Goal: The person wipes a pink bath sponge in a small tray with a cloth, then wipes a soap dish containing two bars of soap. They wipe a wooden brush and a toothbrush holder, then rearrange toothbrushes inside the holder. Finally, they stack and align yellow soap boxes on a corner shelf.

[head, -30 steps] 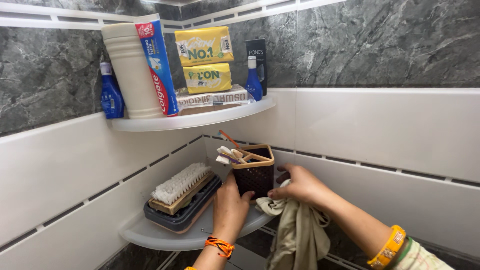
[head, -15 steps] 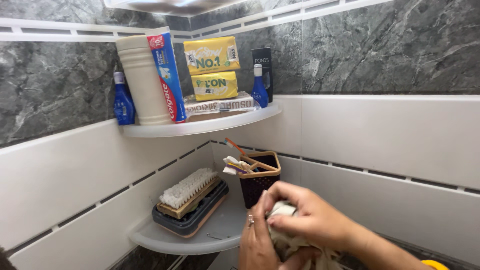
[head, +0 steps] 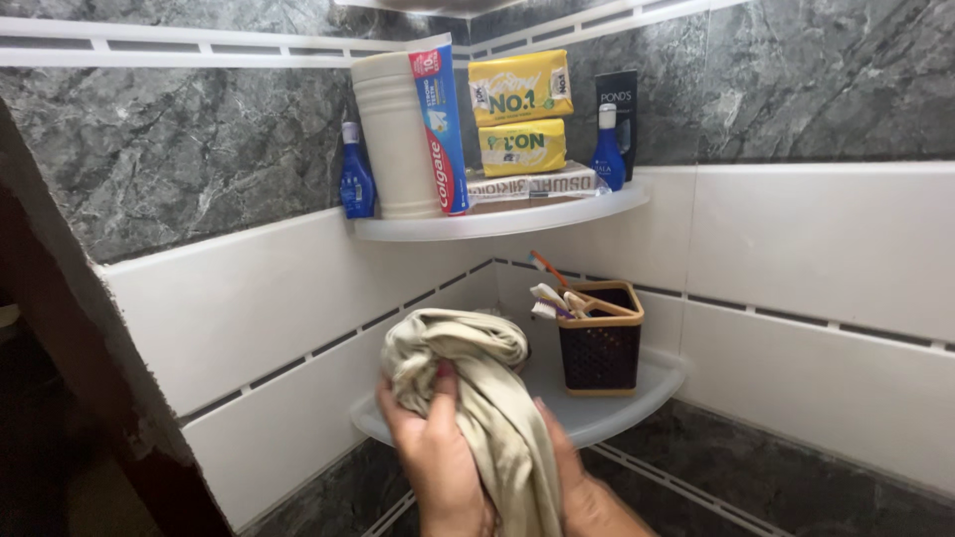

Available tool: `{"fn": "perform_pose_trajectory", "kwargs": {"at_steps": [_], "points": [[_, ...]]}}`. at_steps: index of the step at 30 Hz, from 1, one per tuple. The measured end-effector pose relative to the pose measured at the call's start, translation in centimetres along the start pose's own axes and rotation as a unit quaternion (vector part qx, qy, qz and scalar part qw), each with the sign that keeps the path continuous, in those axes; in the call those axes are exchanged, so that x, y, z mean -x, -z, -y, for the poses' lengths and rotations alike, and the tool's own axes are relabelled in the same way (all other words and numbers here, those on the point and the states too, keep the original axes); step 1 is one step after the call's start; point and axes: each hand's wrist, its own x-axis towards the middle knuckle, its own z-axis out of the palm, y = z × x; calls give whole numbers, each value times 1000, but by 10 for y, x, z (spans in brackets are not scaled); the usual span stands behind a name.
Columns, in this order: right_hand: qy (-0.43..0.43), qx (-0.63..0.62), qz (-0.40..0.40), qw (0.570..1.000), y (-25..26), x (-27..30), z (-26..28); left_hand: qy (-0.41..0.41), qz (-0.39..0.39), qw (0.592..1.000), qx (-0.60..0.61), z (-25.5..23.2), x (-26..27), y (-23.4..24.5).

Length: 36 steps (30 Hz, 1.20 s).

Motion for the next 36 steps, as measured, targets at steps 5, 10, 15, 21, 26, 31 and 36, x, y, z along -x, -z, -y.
{"fn": "perform_pose_trajectory", "kwargs": {"at_steps": [5,10,15,21,26,31,36], "points": [[-157,-211,4,965,-47,14,-28,-263,43,951,-156,-33,-11,17],[-195,-453,-245,835,4,-10,16,-388,125,835,-369,-28,-23,40],[76,71,-264,959,2,-39,71,53,284,957,-18,18,-20,47],[36,318,-290,902,-8,-48,49,-137,357,820,-427,39,-35,49],[-120,352,-279,885,-20,-71,22,-221,361,835,-351,38,-47,42],[-149,342,-144,917,4,-84,24,-312,388,772,-394,37,-50,41],[-261,230,-145,926,67,-81,63,-278,358,781,-430,24,-54,18]]}}
